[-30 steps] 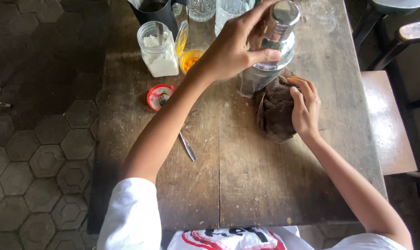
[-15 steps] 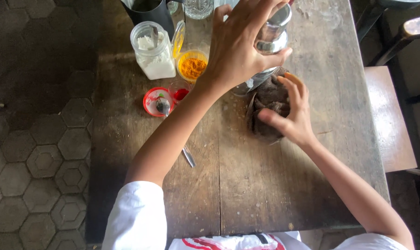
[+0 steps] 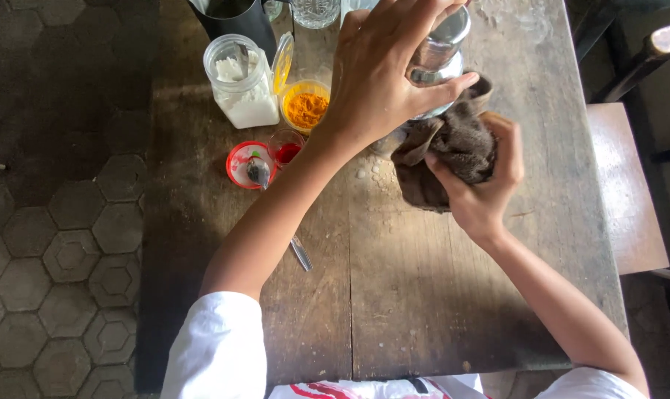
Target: Pouring a liquid into a shaker and shaking it to mix the contents.
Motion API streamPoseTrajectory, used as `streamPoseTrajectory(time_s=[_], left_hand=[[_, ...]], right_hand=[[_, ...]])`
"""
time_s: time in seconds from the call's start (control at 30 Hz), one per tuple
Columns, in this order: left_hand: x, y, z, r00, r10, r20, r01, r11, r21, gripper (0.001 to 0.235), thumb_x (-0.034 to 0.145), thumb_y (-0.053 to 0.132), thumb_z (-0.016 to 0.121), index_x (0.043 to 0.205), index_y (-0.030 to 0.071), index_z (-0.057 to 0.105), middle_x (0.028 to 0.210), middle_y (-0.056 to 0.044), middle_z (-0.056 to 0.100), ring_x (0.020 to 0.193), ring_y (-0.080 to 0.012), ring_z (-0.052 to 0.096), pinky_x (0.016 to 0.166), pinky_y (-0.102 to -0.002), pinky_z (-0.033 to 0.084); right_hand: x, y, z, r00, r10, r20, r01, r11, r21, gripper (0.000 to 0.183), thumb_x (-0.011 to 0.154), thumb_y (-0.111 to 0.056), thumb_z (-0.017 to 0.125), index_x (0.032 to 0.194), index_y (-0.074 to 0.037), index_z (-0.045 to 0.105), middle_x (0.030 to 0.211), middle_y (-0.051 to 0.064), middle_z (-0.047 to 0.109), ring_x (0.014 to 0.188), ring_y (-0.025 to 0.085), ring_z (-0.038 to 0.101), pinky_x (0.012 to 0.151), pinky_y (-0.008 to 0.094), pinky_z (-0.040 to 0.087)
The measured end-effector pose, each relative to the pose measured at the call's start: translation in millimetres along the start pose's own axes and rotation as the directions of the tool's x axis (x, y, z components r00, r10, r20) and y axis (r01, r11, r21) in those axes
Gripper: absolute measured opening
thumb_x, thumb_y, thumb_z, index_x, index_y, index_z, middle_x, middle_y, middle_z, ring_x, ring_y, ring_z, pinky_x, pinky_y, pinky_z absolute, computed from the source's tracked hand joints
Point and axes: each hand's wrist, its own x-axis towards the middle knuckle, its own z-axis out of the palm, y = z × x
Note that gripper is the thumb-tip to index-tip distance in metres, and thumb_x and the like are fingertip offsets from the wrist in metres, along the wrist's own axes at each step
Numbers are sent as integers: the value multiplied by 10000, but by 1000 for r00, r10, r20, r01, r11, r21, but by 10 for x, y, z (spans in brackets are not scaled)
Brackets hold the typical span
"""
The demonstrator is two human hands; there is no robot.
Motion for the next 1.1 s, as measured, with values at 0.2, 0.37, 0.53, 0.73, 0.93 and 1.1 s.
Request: streamPoseTrajectory(time_s=[0.2, 0.37, 0.53, 0.73, 0.93, 1.1], left_hand=[[77, 15, -96, 999, 18, 29, -16, 998, -66, 434, 1057, 584, 365, 1284, 242, 507, 1141, 106, 716, 1009, -154, 670, 821, -358, 429], [90, 5, -168, 997, 23, 67, -7, 975, -220, 350, 1121, 458, 354, 1332, 210, 483, 1194, 47, 740, 1054, -201, 717, 899, -363, 488], [124, -47, -160, 994, 100, -34, -105, 969, -226, 304, 1110, 408, 479, 1277, 159, 531, 1092, 5, 750, 981, -205, 738, 836, -350, 556], [87, -55, -143, 993, 93, -68, -103, 980, -172, 325, 1090, 409, 597, 1305, 175, 530, 1114, 24, 753, 973, -193, 733, 863, -340, 575], [17, -121, 8, 999, 12, -47, -19, 989, -149, 454, 1045, 458, 716, 1364, 214, 504, 1246, 20, 719, 1111, -212, 715, 970, -344, 570], [-21, -195, 150, 991, -109, -78, 91, 973, -211, 786, 909, 515, 917, 1354, 121, 403, 1126, -74, 659, 1035, -261, 663, 952, -367, 537]], right_hand=[[104, -198, 186, 953, -284, -103, 259, 945, -201, 476, 875, -215, 772, 1162, 55, 505, 1187, 255, 478, 1074, 395, 540, 910, 528, 521], [201, -322, 347, 832, -523, 184, 455, 454, -766, 343, 913, 18, 643, 1243, -74, 641, 1158, 222, 550, 982, 381, 607, 681, 431, 550], [233, -261, 467, 777, -587, 227, 462, 286, -840, 263, 912, -23, 540, 1140, -134, 469, 885, 94, 504, 685, 192, 520, 552, 317, 439], [-9, 90, 603, 756, -571, 320, 566, 325, -758, 240, 866, 37, 559, 1016, -149, 531, 786, 61, 401, 649, 197, 448, 528, 313, 357], [74, 76, 154, 842, -263, 470, 511, 666, -543, 303, 841, -165, 734, 1068, -64, 563, 982, 127, 524, 864, 281, 559, 537, 348, 520], [305, 162, -361, 828, 131, 545, 250, 783, -569, 508, 896, -400, 809, 1187, -58, 574, 1123, 154, 641, 912, 295, 640, 716, 438, 610]])
